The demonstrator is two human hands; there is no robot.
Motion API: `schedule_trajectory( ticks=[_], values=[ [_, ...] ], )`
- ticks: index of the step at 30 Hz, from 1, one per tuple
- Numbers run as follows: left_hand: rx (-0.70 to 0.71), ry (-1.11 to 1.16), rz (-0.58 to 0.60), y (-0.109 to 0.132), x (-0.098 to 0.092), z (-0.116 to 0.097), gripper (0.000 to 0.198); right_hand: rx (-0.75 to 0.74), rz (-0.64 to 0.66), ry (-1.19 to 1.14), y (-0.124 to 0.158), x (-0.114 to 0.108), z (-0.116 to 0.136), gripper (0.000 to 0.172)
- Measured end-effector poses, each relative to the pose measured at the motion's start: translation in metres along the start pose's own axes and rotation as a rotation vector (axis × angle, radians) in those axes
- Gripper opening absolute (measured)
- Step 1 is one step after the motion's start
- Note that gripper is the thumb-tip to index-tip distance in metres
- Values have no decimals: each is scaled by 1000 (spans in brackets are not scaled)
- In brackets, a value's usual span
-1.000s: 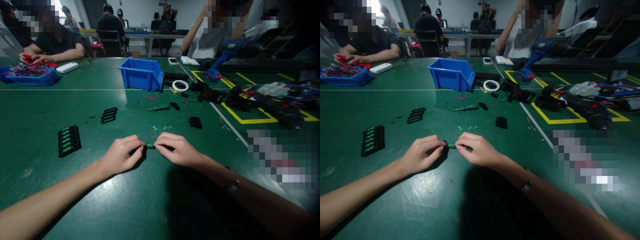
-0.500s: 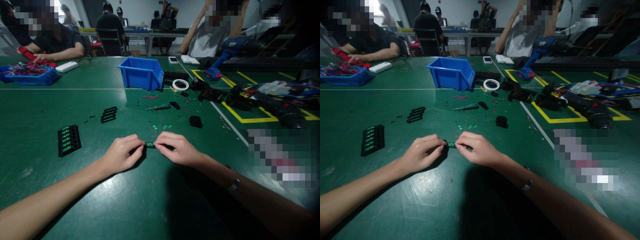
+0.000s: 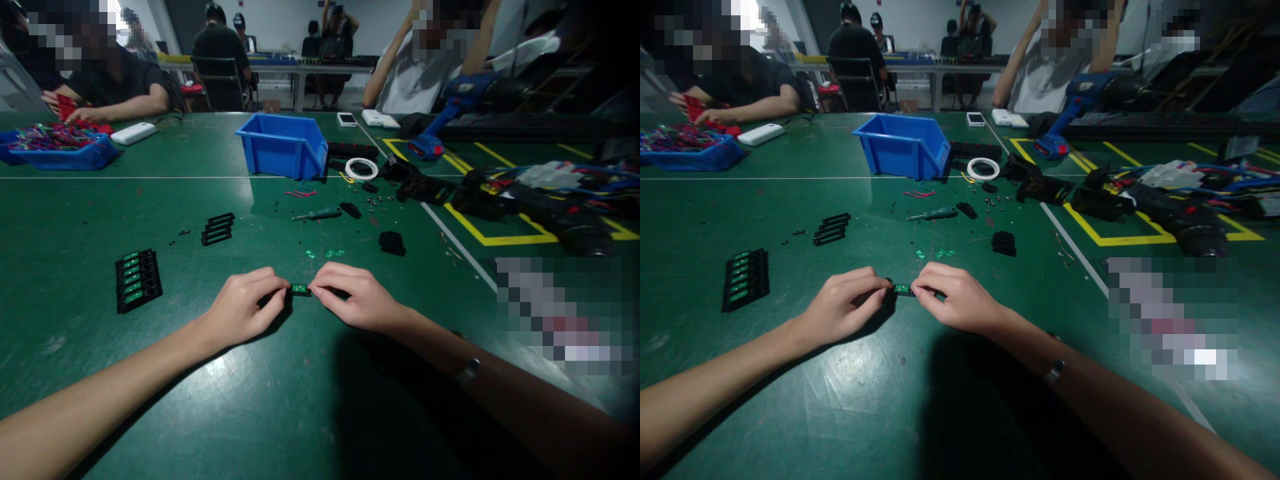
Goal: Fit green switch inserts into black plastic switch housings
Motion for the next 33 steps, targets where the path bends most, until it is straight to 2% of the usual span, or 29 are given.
schedule_trajectory(
  ticks=[8, 15, 19, 23, 27, 33],
  values=[
    [90, 28, -26, 1, -2, -5, 23, -64, -27, 22, 2, -3, 5, 18],
    [270, -190, 99, 9, -11, -2, 36, -150, 96, 261, 7, -3, 12, 30],
    [227, -76, 155, 8, -16, 9, 40, -123, 142, 206, 9, -7, 12, 37],
    [177, -5, 203, 2, -15, 10, 41, -76, 206, 165, 8, -7, 9, 44],
    [167, -15, 246, 1, -13, 7, 42, -54, 205, 171, 9, -6, 7, 41],
    [157, -34, 246, 3, -12, 8, 43, -57, 186, 172, 9, -5, 7, 39]
  ],
)
Point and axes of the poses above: each hand's wrist, its own y-axis away from the middle knuckle, its own x-axis out of the palm, z = x × y, the point moved 4 cm from there along -y, towards the middle knuckle
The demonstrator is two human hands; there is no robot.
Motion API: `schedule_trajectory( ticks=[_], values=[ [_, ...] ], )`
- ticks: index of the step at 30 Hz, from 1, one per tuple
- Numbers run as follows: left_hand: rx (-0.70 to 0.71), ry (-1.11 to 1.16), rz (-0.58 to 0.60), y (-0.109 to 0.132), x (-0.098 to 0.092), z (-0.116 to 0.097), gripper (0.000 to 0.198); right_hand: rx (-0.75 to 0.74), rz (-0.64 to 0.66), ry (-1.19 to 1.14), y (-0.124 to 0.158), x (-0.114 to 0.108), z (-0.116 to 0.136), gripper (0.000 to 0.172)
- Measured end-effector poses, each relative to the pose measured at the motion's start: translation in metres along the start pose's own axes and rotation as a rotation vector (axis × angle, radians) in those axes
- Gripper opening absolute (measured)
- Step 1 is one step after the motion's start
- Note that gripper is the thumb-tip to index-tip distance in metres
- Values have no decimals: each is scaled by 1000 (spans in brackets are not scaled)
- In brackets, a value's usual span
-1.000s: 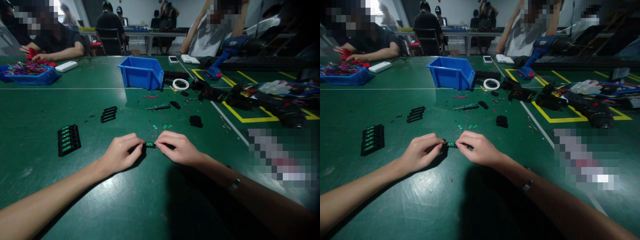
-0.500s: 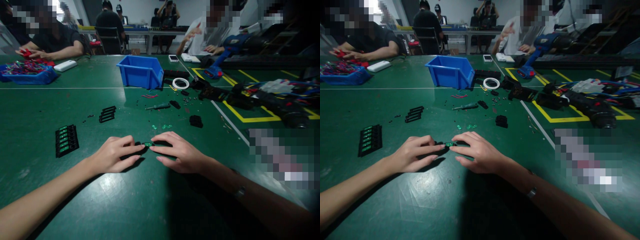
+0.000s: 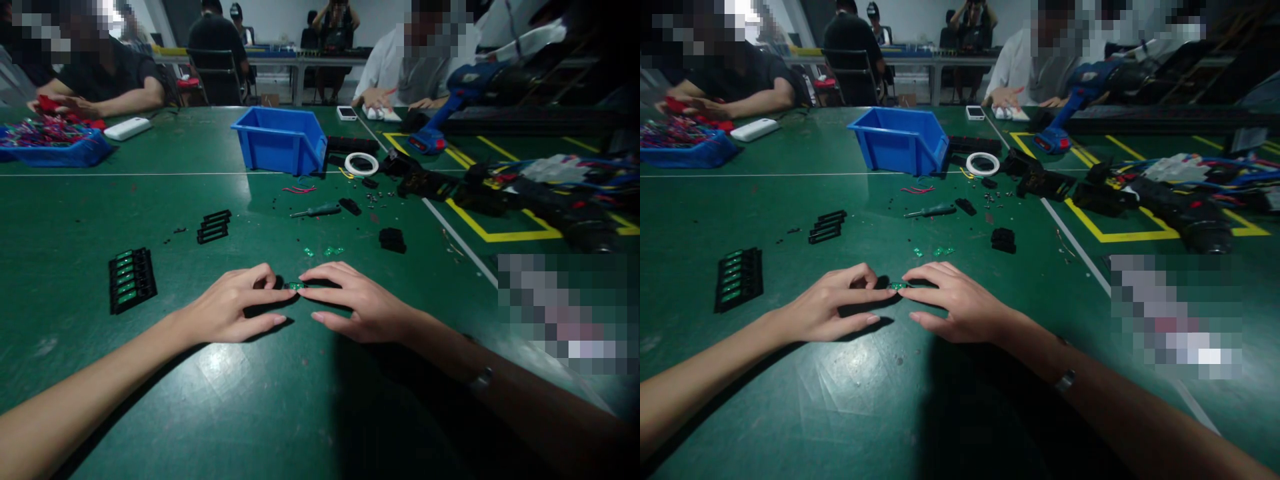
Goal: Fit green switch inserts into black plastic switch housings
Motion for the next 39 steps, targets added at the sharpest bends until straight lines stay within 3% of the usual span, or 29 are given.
schedule_trajectory(
  ticks=[39],
  values=[
    [-26, 101, -8, -3, 1, 2, 37, -35, -14, 20, -1, 2, 1, 42]
  ],
)
Point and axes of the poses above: each hand's wrist, its own y-axis away from the middle knuckle, its own x-axis out of the palm, z = x × y, the point moved 4 cm from there along -y, towards the middle knuckle
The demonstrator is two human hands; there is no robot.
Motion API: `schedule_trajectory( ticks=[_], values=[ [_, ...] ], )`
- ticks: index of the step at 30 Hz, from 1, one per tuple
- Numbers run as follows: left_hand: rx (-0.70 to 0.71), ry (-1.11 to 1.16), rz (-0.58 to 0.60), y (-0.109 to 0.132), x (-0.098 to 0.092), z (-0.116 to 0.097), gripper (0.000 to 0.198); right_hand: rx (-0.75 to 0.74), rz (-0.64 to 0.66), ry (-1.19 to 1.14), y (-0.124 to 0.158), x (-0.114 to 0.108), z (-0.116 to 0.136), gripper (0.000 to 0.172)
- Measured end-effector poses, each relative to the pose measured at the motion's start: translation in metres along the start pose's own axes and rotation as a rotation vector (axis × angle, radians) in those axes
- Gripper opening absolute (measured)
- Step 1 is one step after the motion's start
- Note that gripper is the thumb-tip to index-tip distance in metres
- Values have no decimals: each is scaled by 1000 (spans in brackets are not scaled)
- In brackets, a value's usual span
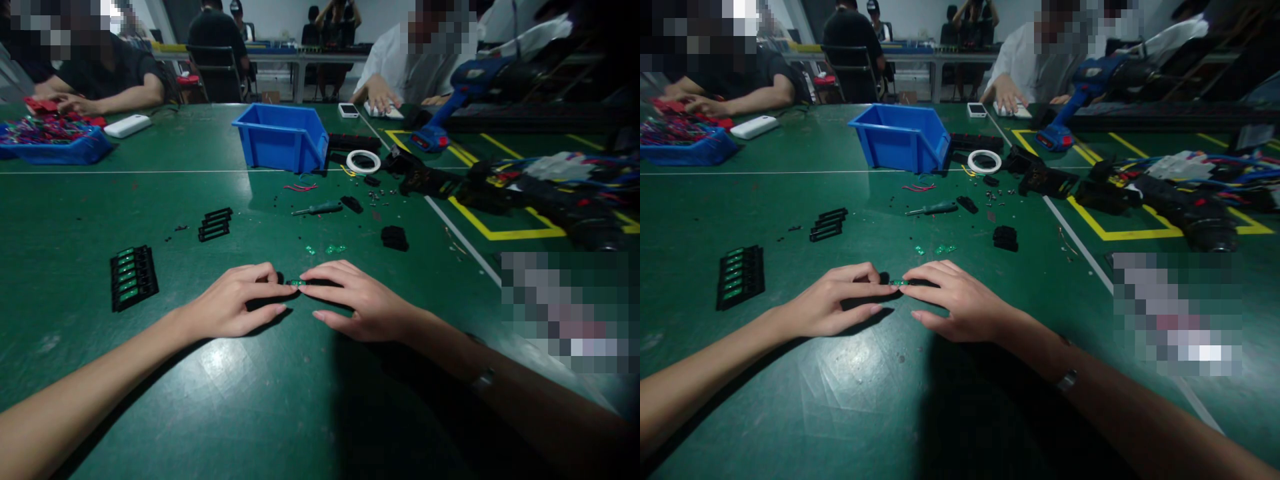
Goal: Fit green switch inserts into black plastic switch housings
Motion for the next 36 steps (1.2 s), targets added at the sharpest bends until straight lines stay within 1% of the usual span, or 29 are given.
schedule_trajectory(
  ticks=[7, 14, 16, 21, 25, 28, 32, 36],
  values=[
    [9, -42, 3, 0, -1, -2, 38, -14, 7, 19, 0, 1, 0, 41],
    [145, -154, -35, 1, 1, -6, 41, -37, 8, 30, 1, 3, 0, 41],
    [165, -164, -40, 1, 2, -6, 42, -34, 6, 33, 1, 3, 0, 41],
    [173, -230, -54, 2, 4, -6, 42, -37, -1, 58, 0, 3, 0, 40],
    [200, -311, -51, 3, 5, -9, 44, -71, -15, 121, 0, 2, 2, 38],
    [212, -343, -61, 3, 4, -12, 43, -80, -2, 179, 1, 3, 5, 38],
    [216, -367, -73, 2, 4, -13, 42, -68, 6, 235, 3, 3, 8, 38],
    [212, -359, -73, 3, 4, -12, 41, -59, 4, 240, 3, 2, 9, 38]
  ],
)
Point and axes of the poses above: each hand's wrist, its own y-axis away from the middle knuckle, its own x-axis out of the palm, z = x × y, the point moved 4 cm from there along -y, towards the middle knuckle
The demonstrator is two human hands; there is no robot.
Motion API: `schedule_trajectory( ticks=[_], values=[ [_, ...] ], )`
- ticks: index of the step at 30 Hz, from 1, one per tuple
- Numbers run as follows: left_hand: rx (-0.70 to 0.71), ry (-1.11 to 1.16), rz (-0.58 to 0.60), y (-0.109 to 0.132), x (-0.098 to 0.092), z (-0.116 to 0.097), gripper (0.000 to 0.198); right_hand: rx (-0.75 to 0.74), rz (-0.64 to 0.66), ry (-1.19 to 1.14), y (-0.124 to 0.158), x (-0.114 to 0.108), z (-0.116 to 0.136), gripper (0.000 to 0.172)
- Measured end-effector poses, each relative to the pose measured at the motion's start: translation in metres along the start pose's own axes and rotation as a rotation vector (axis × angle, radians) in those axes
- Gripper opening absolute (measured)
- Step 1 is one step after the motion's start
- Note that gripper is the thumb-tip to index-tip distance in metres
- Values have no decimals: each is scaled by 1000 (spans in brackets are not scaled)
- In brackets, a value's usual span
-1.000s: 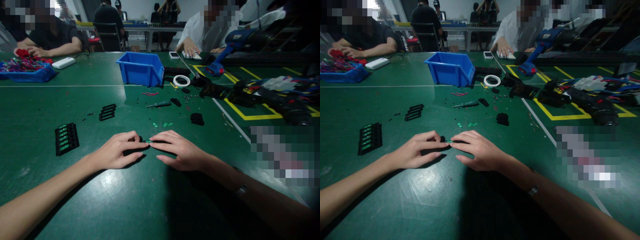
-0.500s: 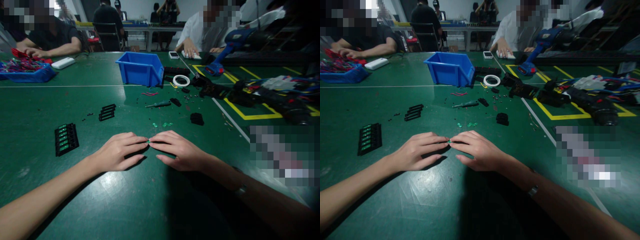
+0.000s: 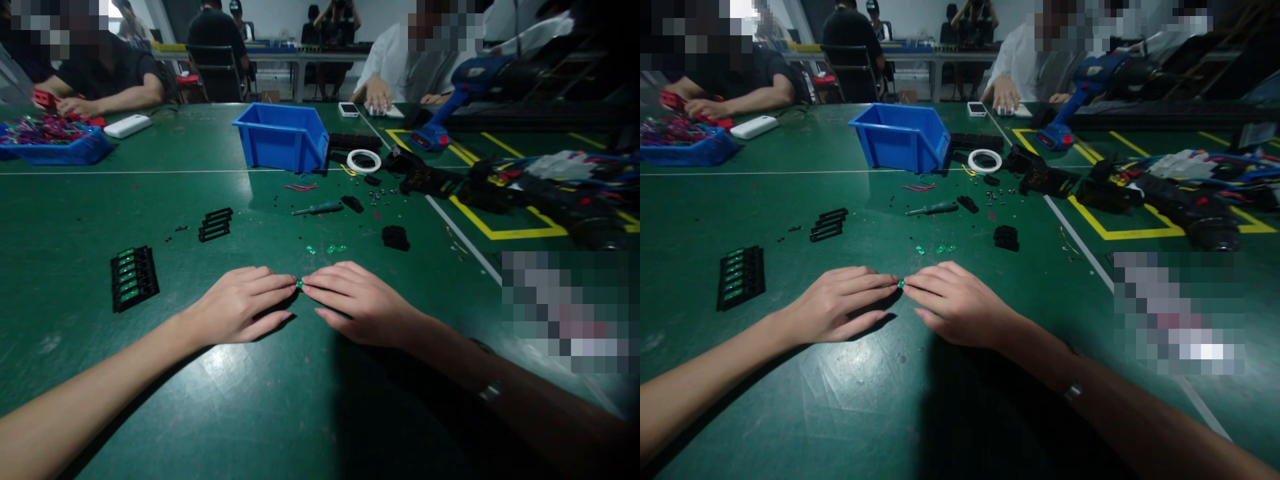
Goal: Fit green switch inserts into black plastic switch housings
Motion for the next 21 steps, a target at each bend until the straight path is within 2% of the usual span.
schedule_trajectory(
  ticks=[21],
  values=[
    [-69, 123, 12, -4, -2, -1, 34, 14, -54, -11, -2, 1, 3, 32]
  ],
)
Point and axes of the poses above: each hand's wrist, its own y-axis away from the middle knuckle, its own x-axis out of the palm, z = x × y, the point moved 4 cm from there along -y, towards the middle knuckle
